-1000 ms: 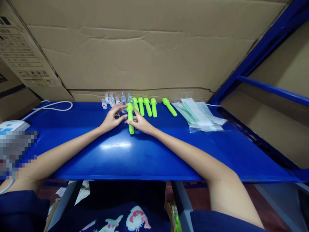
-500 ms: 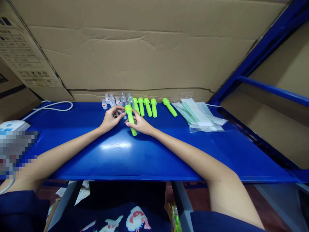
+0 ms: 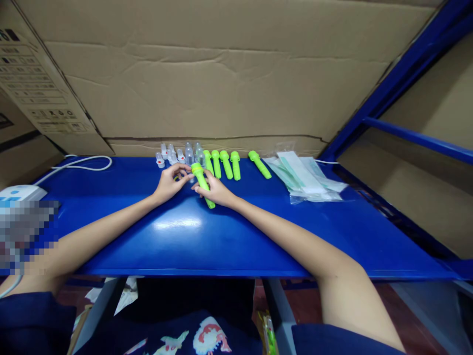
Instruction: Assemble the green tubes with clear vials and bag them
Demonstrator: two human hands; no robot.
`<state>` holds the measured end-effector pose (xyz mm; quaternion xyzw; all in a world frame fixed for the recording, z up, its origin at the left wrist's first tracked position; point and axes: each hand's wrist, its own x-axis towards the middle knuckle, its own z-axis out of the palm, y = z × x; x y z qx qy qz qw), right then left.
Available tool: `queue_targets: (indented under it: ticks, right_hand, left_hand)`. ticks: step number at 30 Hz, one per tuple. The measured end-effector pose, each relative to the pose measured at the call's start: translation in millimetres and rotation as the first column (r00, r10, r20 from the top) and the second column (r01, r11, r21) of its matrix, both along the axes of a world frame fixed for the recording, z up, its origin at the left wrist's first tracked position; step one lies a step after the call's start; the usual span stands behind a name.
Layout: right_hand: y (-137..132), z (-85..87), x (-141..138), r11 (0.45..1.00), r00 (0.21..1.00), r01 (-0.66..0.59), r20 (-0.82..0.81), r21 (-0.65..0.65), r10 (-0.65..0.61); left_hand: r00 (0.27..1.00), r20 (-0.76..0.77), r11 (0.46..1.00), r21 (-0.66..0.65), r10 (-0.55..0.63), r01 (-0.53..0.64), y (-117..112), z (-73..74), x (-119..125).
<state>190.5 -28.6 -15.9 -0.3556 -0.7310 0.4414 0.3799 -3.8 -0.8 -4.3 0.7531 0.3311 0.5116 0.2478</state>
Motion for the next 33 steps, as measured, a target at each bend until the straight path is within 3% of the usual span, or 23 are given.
queue_targets:
  ticks: [9, 33]
  right_hand:
    - [4.1, -2.2, 2.9, 0.999, 0.998, -0.039, -0.038, 0.024, 0.04]
    - [5.2, -6.8, 1.0, 0.997, 0.994, -0.075, -0.085, -0.003, 0.074]
  left_hand:
    - [1.0, 0.019, 0.997, -0.074, 0.006, -0.005, 2.3, -1.3, -0.3]
    - [0.998, -0.041, 0.999, 0.024, 0.039, -0.038, 4.1, 0.2, -3.4]
